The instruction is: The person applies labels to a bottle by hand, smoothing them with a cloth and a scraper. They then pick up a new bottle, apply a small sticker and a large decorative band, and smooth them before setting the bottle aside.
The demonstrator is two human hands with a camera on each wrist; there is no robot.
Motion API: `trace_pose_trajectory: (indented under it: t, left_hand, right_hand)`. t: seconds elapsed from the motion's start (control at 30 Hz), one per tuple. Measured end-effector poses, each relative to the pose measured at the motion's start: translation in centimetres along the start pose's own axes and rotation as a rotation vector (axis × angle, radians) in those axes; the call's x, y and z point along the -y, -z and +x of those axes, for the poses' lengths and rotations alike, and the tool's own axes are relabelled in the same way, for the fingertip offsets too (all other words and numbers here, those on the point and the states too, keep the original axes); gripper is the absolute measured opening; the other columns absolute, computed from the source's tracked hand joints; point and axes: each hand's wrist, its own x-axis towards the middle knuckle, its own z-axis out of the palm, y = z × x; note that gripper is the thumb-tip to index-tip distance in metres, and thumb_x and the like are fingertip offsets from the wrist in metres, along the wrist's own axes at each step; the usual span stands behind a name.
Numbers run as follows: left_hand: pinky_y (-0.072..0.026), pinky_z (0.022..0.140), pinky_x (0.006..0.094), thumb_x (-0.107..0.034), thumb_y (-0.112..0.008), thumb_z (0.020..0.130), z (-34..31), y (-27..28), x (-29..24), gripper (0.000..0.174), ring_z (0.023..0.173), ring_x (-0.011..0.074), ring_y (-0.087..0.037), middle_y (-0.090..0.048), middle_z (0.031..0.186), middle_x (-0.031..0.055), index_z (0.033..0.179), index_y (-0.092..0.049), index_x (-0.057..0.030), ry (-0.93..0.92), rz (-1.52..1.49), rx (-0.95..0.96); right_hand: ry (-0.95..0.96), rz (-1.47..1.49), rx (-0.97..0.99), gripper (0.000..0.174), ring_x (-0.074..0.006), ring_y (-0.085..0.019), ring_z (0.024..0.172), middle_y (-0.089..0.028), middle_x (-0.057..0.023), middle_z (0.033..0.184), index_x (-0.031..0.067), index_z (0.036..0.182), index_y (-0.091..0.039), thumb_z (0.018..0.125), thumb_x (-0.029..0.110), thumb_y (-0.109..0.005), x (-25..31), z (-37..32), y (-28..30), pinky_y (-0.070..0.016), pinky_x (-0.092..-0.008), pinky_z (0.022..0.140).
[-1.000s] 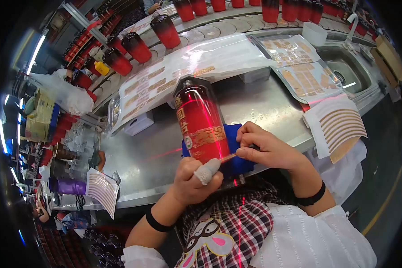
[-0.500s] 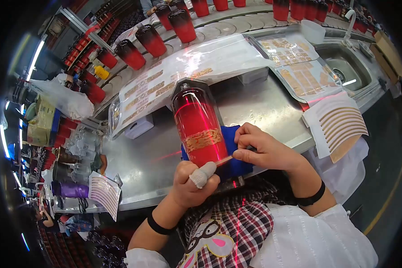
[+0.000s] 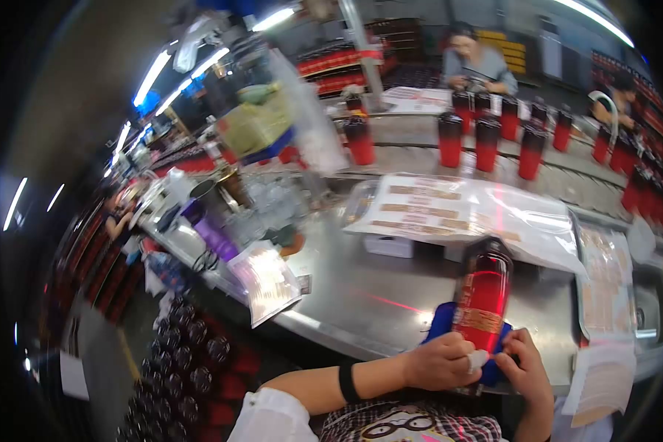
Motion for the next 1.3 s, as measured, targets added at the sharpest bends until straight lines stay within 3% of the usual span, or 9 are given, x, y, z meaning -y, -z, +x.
trace_pose_trajectory:
  t: [0.1,0.37,0.47,1.13,1.23,1.3]
  left_hand:
    - [-0.0499,0.074,0.0363,-0.013,-0.075,0.07,0.3,0.6,-0.2,0.022,0.097,0.0221,-0.057,-0.061,0.117,0.0066,0.092,-0.07,-0.0114,0.008,0.003,0.018]
    - [-0.0497,0.078,0.0373,-0.015,-0.074,0.07,0.4,0.4,-0.6,0.026,0.103,0.0233,-0.055,-0.06,0.112,0.0067,0.095,-0.067,-0.0115,0.017,0.058,0.037]
    - [-0.0494,0.079,0.0375,-0.015,-0.074,0.071,0.4,0.5,-0.7,0.025,0.103,0.0238,-0.055,-0.06,0.112,0.0071,0.095,-0.067,-0.0116,0.012,0.073,0.035]
    - [-0.0472,0.085,0.0378,-0.019,-0.064,0.069,0.5,0.5,-1.4,0.026,0.105,0.0245,-0.054,-0.06,0.114,0.0074,0.094,-0.066,-0.0133,0.033,0.149,0.071]
    - [-0.0458,0.087,0.04,-0.018,-0.067,0.068,0.6,0.8,-1.6,0.025,0.105,0.0257,-0.055,-0.059,0.115,0.0073,0.092,-0.065,-0.0135,0.061,0.161,0.111]
    - [-0.0434,0.09,0.0403,-0.016,-0.068,0.072,1.3,2.2,-1.8,0.018,0.106,0.0264,-0.054,-0.06,0.114,0.0081,0.09,-0.065,-0.0132,0.227,0.003,0.062]
  right_hand:
    - [-0.014,0.028,-0.025,0.02,-0.023,-0.049,0.093,-0.047,-0.0103,0.099,-0.0003,0.079,-0.054,0.08,0.01,-0.07,0.1,0.1,-0.1,-0.0416,-0.031,0.081]
    - [-0.076,0.049,-0.038,0.024,-0.0202,-0.045,0.095,-0.045,-0.008,0.098,0.0017,0.075,-0.05,0.083,0.015,-0.068,1.5,0.1,-0.4,-0.0374,-0.0291,0.087]
    - [-0.027,0.023,-0.053,0.022,-0.0206,-0.047,0.09,-0.045,-0.0086,0.096,0.0006,0.076,-0.05,0.081,0.01,-0.069,0.5,0.1,-0.5,-0.04,-0.0287,0.079]
    - [0.004,0.035,-0.051,0.023,-0.0218,-0.048,0.09,-0.046,-0.0097,0.095,0.0001,0.078,-0.05,0.081,0.011,-0.07,-0.3,0.0,-0.5,-0.0406,-0.03,0.08]
    - [0.018,-0.038,-0.058,0.023,-0.0233,-0.049,0.091,-0.046,-0.0104,0.096,-0.0002,0.078,-0.051,0.081,0.013,-0.07,-0.2,-0.1,-0.5,-0.0409,-0.031,0.08]
    - [0.052,-0.077,-0.049,0.023,-0.0254,-0.05,0.093,-0.047,-0.0113,0.098,-0.0005,0.078,-0.052,0.081,0.014,-0.07,-0.4,0.1,-0.4,-0.0413,-0.0322,0.081]
